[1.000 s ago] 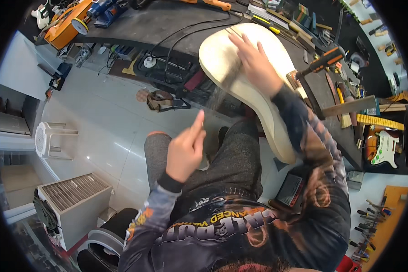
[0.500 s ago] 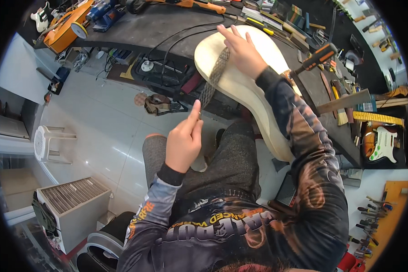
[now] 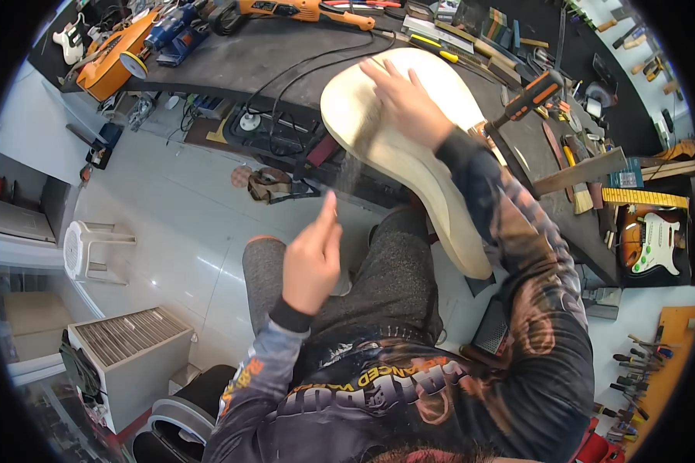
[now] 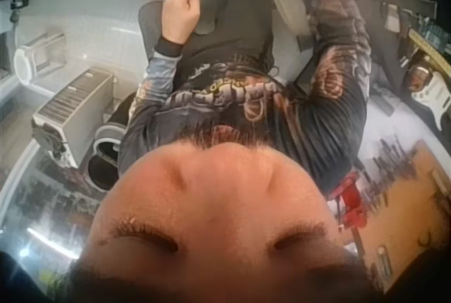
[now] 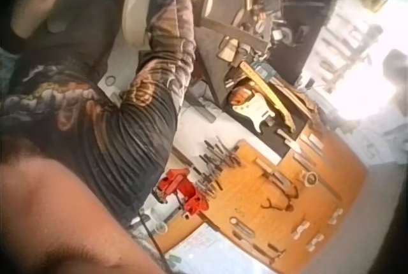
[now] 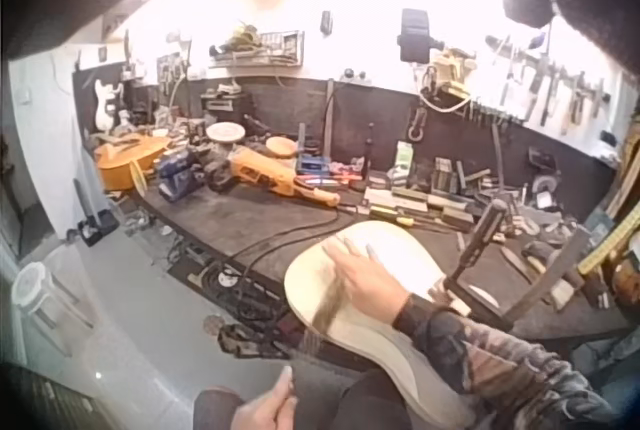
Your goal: The person marks a wooden guitar body with a pencil and then uses a rasp to shape the curved edge of the wood while it is held in place by a clamp.
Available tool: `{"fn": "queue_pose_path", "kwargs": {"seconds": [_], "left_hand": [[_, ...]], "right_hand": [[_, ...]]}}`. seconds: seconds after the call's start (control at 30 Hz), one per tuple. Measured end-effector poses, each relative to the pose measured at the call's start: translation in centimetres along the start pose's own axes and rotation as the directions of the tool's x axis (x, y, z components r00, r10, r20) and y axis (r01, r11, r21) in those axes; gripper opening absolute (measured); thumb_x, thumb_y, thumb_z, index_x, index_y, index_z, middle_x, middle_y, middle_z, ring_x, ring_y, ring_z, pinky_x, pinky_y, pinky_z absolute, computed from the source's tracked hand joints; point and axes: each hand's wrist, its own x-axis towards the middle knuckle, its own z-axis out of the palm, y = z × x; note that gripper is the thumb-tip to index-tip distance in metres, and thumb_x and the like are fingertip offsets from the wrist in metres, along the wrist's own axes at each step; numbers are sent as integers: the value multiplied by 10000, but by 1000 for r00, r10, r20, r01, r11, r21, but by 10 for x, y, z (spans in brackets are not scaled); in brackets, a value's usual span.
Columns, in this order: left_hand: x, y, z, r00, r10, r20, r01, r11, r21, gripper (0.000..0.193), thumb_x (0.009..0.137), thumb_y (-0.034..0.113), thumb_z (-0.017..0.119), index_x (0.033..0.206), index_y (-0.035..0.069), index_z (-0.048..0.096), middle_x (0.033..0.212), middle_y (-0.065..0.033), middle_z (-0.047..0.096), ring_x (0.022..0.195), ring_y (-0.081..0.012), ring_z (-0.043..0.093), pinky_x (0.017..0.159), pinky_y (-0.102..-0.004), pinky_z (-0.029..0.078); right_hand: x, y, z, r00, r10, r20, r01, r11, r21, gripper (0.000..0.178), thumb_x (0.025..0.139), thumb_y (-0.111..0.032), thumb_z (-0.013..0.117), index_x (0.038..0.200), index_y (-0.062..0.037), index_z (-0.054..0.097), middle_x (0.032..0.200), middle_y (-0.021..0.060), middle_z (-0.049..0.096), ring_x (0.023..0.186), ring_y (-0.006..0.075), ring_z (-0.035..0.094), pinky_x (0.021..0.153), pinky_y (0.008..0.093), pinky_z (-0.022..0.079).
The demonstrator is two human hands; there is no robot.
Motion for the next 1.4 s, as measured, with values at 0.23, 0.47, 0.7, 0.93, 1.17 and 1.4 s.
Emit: {"fn": "queue_pose_path", "kwargs": {"seconds": [0.23, 0.47, 0.7, 0.93, 1.17, 1.4], "left_hand": [[0, 8, -4, 996, 60, 62, -64, 996, 62, 626, 1034, 39, 689, 1643, 107, 562, 900, -201, 719, 775, -395, 707, 724, -474, 566], [-37, 10, 5, 997, 29, 68, -31, 999, 36, 655, 1016, 39, 727, 1647, 97, 561, 864, -210, 690, 770, -391, 710, 728, -474, 574], [14, 11, 4, 998, -9, 55, 6, 998, 62, 651, 1027, 40, 714, 1652, 95, 544, 884, -198, 699, 774, -392, 708, 716, -487, 567], [-49, 33, 3, 965, -120, 234, 99, 990, 100, 610, 1029, 0, 694, 1625, 44, 570, 1059, -271, 770, 942, -400, 791, 878, -420, 615], [31, 18, 7, 983, -134, 122, 129, 990, 52, 582, 1057, -6, 643, 1630, 61, 562, 1104, -280, 770, 869, -360, 766, 811, -386, 592], [-31, 20, 3, 986, 4, 167, -17, 997, 75, 667, 1015, 44, 722, 1656, 114, 550, 862, -188, 690, 752, -392, 704, 714, -492, 569]], "right_hand": [[-23, 0, -20, 1000, 12, -24, -11, 1000, 22, 584, 1145, -88, 473, 1722, -162, 426, 1733, 134, 500, 1701, 390, 271, 1349, 676, 129], [-44, -11, -16, 994, 61, 95, -70, 993, 93, 561, 1167, -115, 467, 1724, -162, 421, 1748, 121, 486, 1701, 393, 270, 1359, 648, 123], [16, 13, -11, 996, -73, -50, 72, 997, -12, 557, 1172, -124, 471, 1725, -173, 418, 1712, 129, 525, 1711, 381, 243, 1354, 663, 123], [-74, -15, -36, 978, 145, 148, -165, 977, 134, 529, 1188, -135, 457, 1714, -185, 457, 1761, 93, 476, 1726, 345, 209, 1359, 652, 92], [27, 31, -5, 996, -34, -77, 32, 999, -30, 526, 1165, -124, 470, 1690, -145, 458, 1732, 120, 506, 1693, 365, 302, 1357, 654, 142], [-65, -9, -32, 989, 119, 84, -124, 991, 53, 560, 1164, -101, 460, 1718, -170, 438, 1727, 106, 515, 1692, 356, 307, 1356, 654, 137]]}}
